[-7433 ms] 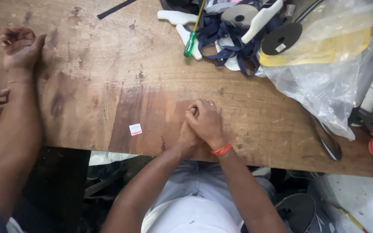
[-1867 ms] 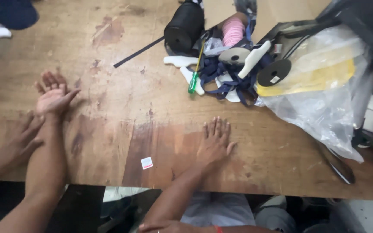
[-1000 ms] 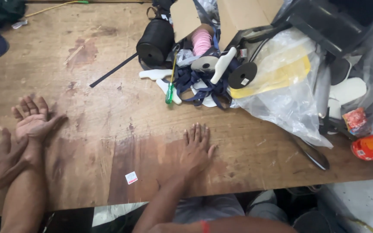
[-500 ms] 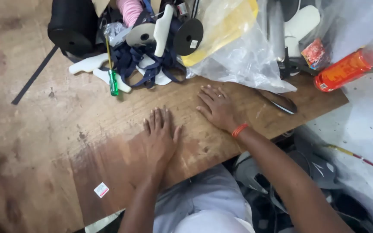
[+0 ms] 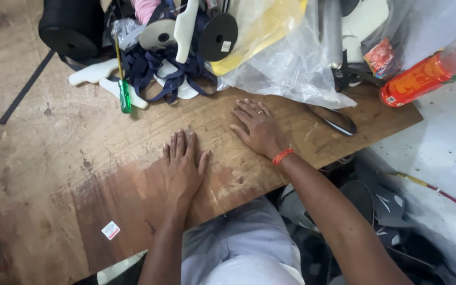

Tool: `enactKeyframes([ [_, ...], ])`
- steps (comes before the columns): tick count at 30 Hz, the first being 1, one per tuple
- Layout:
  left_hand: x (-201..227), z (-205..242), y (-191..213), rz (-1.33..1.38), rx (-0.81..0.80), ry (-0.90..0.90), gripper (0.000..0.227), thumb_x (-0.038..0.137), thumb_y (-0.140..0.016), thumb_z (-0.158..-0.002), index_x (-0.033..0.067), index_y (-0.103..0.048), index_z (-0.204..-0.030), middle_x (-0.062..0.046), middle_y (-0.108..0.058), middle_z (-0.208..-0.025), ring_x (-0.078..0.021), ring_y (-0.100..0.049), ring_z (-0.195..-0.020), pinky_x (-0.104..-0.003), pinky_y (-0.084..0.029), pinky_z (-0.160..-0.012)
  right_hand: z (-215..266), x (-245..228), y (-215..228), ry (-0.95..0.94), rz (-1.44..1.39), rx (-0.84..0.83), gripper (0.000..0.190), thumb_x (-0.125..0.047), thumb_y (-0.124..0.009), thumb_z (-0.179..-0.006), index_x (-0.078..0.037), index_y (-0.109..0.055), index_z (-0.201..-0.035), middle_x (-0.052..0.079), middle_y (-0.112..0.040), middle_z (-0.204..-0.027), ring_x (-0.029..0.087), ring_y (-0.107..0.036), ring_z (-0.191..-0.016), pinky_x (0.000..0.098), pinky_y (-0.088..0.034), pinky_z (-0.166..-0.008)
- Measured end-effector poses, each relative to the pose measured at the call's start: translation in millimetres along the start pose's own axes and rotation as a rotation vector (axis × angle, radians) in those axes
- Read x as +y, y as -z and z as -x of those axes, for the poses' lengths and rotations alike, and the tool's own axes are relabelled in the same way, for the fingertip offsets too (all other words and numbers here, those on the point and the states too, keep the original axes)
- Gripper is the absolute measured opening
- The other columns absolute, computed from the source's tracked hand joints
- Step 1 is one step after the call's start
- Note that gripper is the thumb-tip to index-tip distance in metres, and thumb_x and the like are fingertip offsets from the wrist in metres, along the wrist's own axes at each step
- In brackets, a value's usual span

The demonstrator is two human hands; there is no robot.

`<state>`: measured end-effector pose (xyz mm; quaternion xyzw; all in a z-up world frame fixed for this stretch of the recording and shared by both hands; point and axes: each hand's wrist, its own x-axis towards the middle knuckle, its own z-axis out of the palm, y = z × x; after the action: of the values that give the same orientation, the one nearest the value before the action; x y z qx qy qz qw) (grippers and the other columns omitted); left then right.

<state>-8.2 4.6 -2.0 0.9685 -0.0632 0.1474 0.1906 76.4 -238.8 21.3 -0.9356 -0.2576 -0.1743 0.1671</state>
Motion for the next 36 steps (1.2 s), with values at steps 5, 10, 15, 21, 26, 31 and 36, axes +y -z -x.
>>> enactKeyframes([
  [5, -1, 0, -4, 0.011, 0.04, -0.009, 0.066, 0.045, -0.057, -0.098, 0.0071, -0.05, -0.151, -0.022, -0.042, -0.159, -0.0371, -0.033, -0.151, -0.052, -0.02, -0.124, 2, 4, -5, 0.009, 0.007, 0.004, 0.047, -0.04, -0.062, -0.1, -0.009, -0.066, -0.135, 0.011, -0.056, -0.15, 0.031, -0.047, -0.142, 0.0493, -0.031, -0.119],
  [10, -1, -1, 1, 0.001, 0.003, 0.011, 0.067, 0.046, -0.057, -0.098, 0.0042, -0.049, -0.15, -0.022, -0.043, -0.157, -0.0373, -0.034, -0.149, -0.052, -0.02, -0.123, 0, 1, -2, 0.042, 0.012, 0.046, 0.045, -0.04, -0.063, -0.099, -0.008, -0.068, -0.13, 0.013, -0.06, -0.144, 0.032, -0.051, -0.14, 0.0488, -0.033, -0.119],
  [15, 0, 1, -3, -0.001, 0.038, 0.03, 0.067, 0.047, -0.057, -0.096, 0.0047, -0.049, -0.148, -0.022, -0.043, -0.156, -0.037, -0.034, -0.147, -0.052, -0.021, -0.121, 4, 5, -10, 0.019, 0.028, 0.098, 0.046, -0.04, -0.062, -0.099, -0.006, -0.067, -0.13, 0.014, -0.06, -0.145, 0.031, -0.051, -0.14, 0.0483, -0.035, -0.118],
  [21, -3, 3, 0, 0.059, 0.031, 0.026, 0.064, 0.045, -0.057, -0.097, 0.004, -0.05, -0.146, -0.021, -0.043, -0.156, -0.0369, -0.033, -0.148, -0.051, -0.021, -0.12, 1, 2, -13, -0.155, 0.207, 0.073, 0.054, -0.047, -0.055, -0.097, -0.01, -0.063, -0.136, 0.012, -0.056, -0.149, 0.03, -0.048, -0.141, 0.0559, -0.033, -0.114],
  [26, -4, 3, -7, 0.079, 0.041, 0.04, 0.064, 0.045, -0.057, -0.097, 0.0028, -0.05, -0.145, -0.021, -0.042, -0.156, -0.0355, -0.032, -0.148, -0.052, -0.02, -0.121, 2, 7, -18, -0.23, 0.336, 0.068, 0.06, -0.054, -0.049, -0.098, -0.016, -0.057, -0.144, 0.01, -0.053, -0.152, 0.031, -0.046, -0.142, 0.0586, -0.033, -0.116],
  [31, -8, 5, -13, 0.131, 0.07, 0.017, 0.061, 0.04, -0.059, -0.096, 0.0026, -0.052, -0.144, -0.021, -0.043, -0.155, -0.0369, -0.032, -0.148, -0.052, -0.019, -0.121, 6, 16, -30, -0.283, 0.304, 0.046, 0.063, -0.056, -0.047, -0.097, -0.017, -0.054, -0.145, 0.011, -0.048, -0.155, 0.032, -0.042, -0.145, 0.0586, -0.03, -0.116],
  [36, -13, 5, -20, 0.119, 0.093, -0.012, 0.06, 0.042, -0.06, -0.097, 0.0027, -0.053, -0.142, -0.021, -0.044, -0.154, -0.0367, -0.034, -0.147, -0.052, -0.021, -0.12, 5, 24, -36, -0.289, 0.343, -0.009, 0.066, -0.058, -0.044, -0.098, -0.017, -0.046, -0.151, 0.01, -0.041, -0.16, 0.031, -0.035, -0.149, 0.0596, -0.027, -0.119],
])
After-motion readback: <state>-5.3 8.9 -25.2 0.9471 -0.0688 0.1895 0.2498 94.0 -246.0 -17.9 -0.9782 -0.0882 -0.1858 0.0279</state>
